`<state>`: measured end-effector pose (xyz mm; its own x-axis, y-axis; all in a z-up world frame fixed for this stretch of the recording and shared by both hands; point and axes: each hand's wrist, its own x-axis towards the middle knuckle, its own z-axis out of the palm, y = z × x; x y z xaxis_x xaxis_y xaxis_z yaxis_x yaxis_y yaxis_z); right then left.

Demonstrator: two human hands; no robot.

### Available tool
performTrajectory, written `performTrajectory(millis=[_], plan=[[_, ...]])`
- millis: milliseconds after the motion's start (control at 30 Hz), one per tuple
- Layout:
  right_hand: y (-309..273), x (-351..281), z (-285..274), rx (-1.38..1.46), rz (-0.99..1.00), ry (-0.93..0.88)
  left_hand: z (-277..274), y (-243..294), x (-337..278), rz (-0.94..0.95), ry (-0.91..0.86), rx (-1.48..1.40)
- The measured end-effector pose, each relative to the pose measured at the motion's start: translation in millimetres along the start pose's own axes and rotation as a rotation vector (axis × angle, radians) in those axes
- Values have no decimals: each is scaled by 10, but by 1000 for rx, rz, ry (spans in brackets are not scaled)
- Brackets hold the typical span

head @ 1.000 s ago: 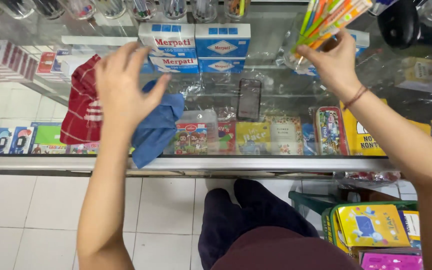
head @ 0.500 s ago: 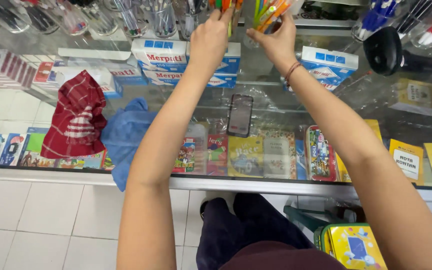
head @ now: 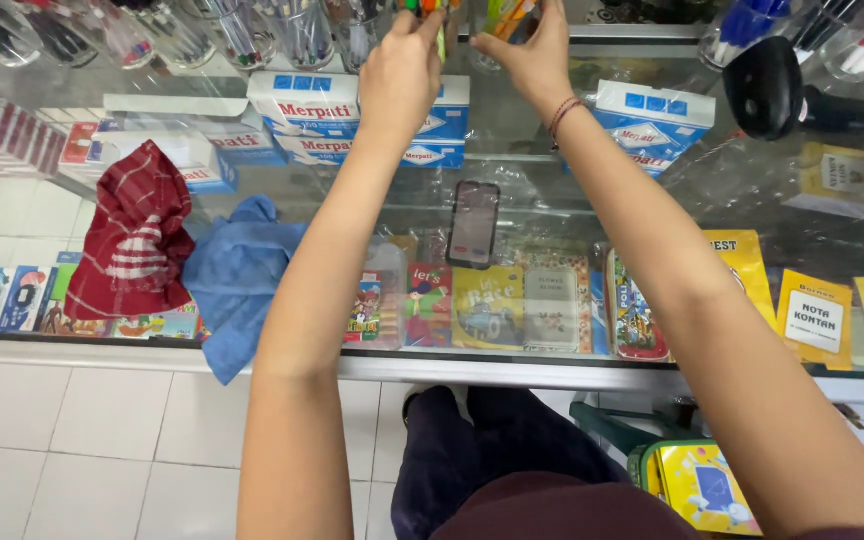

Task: Cleaning and organizing pens and markers in containers on a store counter.

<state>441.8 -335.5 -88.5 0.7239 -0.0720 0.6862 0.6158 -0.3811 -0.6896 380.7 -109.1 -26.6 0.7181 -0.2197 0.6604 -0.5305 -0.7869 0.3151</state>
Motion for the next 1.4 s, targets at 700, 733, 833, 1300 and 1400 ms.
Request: performTrajectory(millis=[700, 733, 833, 1300, 1400], plan=[[-2749, -1255, -2261, -87, 244, -431, 60, 1998, -243, 679, -172, -267], [-2969, -1348, -2409, -218, 176, -401, 97, 2195, -241, 739, -169, -347], [-3044, -1783, -2915, -326, 134, -65, 407, 2765, -293, 803, -227, -409], [-1285, -2359, -4798, -441, 459, 311, 2022, 4514, -412, 438, -544, -821], [-1113, -2252, -4735, -192, 474, 225, 2257, 4538, -539, 409, -502, -905]])
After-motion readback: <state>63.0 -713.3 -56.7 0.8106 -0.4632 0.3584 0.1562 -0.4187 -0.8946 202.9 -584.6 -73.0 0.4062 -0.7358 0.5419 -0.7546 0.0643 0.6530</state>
